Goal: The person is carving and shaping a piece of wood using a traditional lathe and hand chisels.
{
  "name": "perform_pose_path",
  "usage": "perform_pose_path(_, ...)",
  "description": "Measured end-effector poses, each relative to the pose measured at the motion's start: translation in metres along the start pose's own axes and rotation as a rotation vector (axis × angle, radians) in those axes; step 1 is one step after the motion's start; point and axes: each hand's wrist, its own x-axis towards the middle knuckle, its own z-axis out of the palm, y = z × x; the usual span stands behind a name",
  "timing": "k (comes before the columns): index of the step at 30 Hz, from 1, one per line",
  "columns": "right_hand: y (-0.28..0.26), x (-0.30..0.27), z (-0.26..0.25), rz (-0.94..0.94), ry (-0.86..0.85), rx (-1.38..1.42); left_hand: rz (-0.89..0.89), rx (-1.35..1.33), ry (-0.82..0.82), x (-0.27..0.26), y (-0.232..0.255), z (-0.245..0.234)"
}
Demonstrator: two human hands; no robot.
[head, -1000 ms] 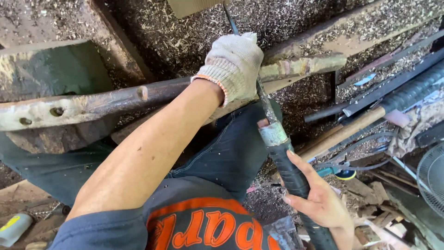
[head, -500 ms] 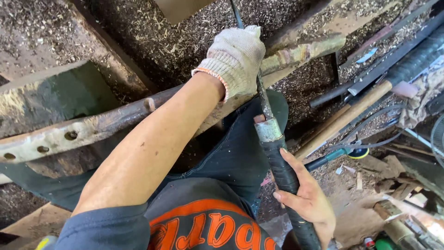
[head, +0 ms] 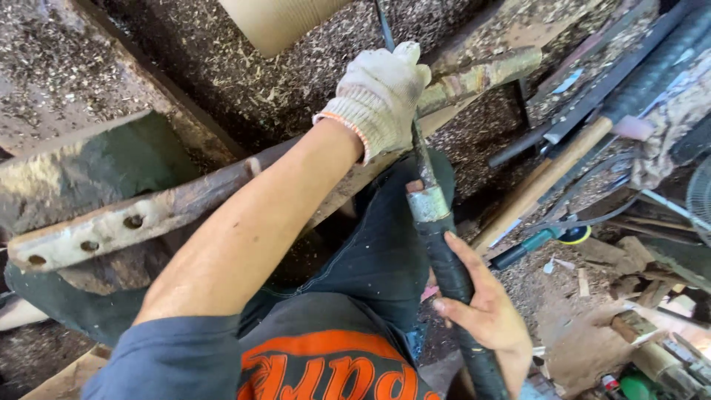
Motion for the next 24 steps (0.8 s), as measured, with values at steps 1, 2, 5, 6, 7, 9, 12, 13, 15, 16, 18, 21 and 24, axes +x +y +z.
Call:
perform_pose_path(1, -0.007, 0.000, -0.006, -0.003, 0.001, -0.008, 0.000, -0.003, 0.008, 0.005, 0.003, 0.000)
perform_pose_path(2, -0.015, 0.001, -0.013, 0.023, 0.015, -0.072, -0.006, -0.014, 0.014, 0.010, 0.006, 0.000)
perform_pose_path(5, -0.032, 0.005, -0.033, 0.055, 0.000, -0.093, -0.043, -0.032, -0.018, 0.021, 0.014, -0.010)
perform_pose_path(6, -0.036, 0.006, -0.040, 0.057, -0.027, -0.041, -0.067, -0.030, -0.059, 0.023, 0.015, -0.013)
perform_pose_path(7, -0.040, 0.006, -0.046, 0.066, -0.033, -0.046, -0.077, -0.037, -0.060, 0.025, 0.017, -0.011)
perform_pose_path(9, -0.048, 0.009, -0.059, 0.047, -0.086, -0.207, -0.165, -0.025, -0.169, 0.028, 0.017, -0.009)
perform_pose_path(12, -0.051, 0.012, -0.086, 0.135, -0.089, -0.274, -0.228, -0.008, -0.194, 0.032, 0.019, -0.013)
perform_pose_path(13, -0.053, 0.015, -0.092, 0.140, -0.106, -0.282, -0.247, -0.010, -0.192, 0.031, 0.018, -0.011)
perform_pose_path(15, -0.057, 0.019, -0.104, 0.020, -0.193, -0.330, -0.218, 0.007, -0.150, 0.030, 0.018, -0.006)
perform_pose_path(16, -0.060, 0.021, -0.108, 0.023, -0.206, -0.334, -0.232, 0.005, -0.148, 0.030, 0.019, -0.006)
perform_pose_path(18, -0.066, 0.025, -0.116, 0.119, -0.193, -0.297, -0.218, 0.023, -0.131, 0.029, 0.021, -0.007)
perform_pose_path(21, -0.072, 0.029, -0.136, 0.194, -0.207, -0.324, -0.251, 0.032, -0.185, 0.032, 0.023, -0.008)
perform_pose_path(24, -0.077, 0.034, -0.146, 0.232, -0.204, -0.339, -0.294, 0.026, -0.252, 0.031, 0.025, -0.015)
